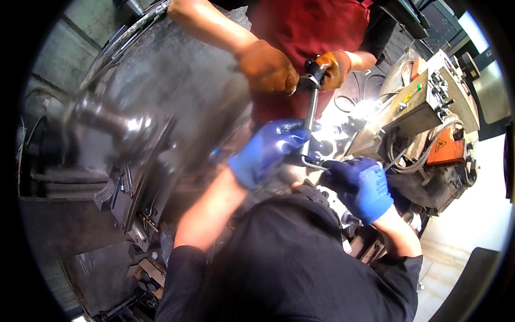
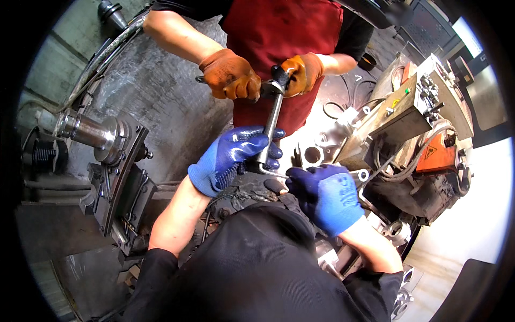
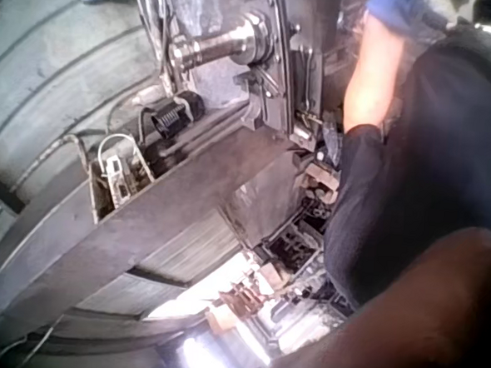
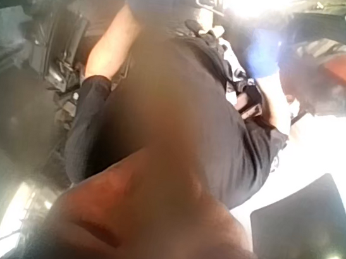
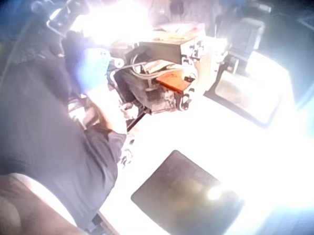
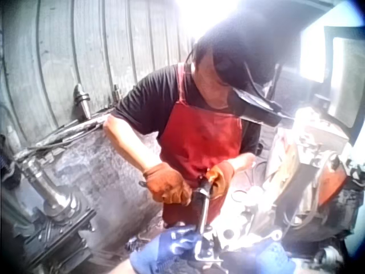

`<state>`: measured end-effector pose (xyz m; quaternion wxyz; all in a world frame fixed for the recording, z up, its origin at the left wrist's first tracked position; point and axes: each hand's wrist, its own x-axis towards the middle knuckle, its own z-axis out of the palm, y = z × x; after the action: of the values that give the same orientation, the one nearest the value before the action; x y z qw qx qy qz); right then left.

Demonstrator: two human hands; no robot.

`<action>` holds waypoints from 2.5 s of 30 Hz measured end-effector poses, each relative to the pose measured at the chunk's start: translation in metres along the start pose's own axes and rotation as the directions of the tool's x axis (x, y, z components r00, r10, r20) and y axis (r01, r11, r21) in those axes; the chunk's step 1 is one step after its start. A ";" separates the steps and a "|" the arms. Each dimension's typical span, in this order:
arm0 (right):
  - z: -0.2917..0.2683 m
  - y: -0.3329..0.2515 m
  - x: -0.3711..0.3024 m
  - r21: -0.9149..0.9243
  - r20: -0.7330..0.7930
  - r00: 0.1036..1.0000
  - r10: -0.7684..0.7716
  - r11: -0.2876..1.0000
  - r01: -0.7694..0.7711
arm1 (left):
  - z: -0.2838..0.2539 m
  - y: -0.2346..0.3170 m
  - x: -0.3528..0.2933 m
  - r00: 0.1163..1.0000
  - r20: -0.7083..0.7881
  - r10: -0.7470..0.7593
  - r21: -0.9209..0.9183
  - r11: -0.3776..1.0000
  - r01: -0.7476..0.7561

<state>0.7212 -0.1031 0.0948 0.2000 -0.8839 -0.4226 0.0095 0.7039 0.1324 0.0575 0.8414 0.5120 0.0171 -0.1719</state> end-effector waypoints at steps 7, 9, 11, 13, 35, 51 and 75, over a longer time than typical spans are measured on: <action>0.067 -0.007 0.011 0.456 0.040 0.985 0.167 0.874 -0.167 | -0.010 -0.020 0.019 0.996 0.094 -0.007 0.026 1.000 0.005; 0.090 -0.015 0.017 0.714 0.106 0.963 0.248 0.655 -0.247 | -0.011 -0.018 0.022 0.995 0.097 -0.023 0.048 0.999 0.018; 0.096 -0.025 0.022 0.847 0.084 0.952 0.295 0.482 -0.224 | -0.011 -0.014 0.026 0.993 0.080 -0.082 0.075 0.994 0.076; 0.089 -0.025 0.024 0.880 0.142 0.947 0.288 0.402 -0.254 | -0.009 -0.004 0.027 0.988 0.139 -0.069 0.067 0.996 0.060; 0.080 -0.032 0.010 0.978 0.104 0.899 0.425 0.123 -0.171 | -0.028 -0.014 -0.005 0.927 -0.058 0.370 0.694 0.682 -0.229; 0.068 -0.006 0.028 0.966 0.250 0.870 0.424 -0.047 -0.254 | -0.022 -0.095 -0.007 0.970 -0.237 0.051 -0.903 0.358 -0.240; 0.112 0.002 0.099 0.934 0.347 0.640 0.685 -0.192 -0.301 | -0.009 -0.030 -0.031 0.875 -0.275 0.397 0.104 0.918 -0.384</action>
<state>0.7657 0.0086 0.0063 0.7658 -0.5845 0.1259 0.2367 0.6670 0.1364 0.0339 0.8350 0.5437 0.0330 0.0781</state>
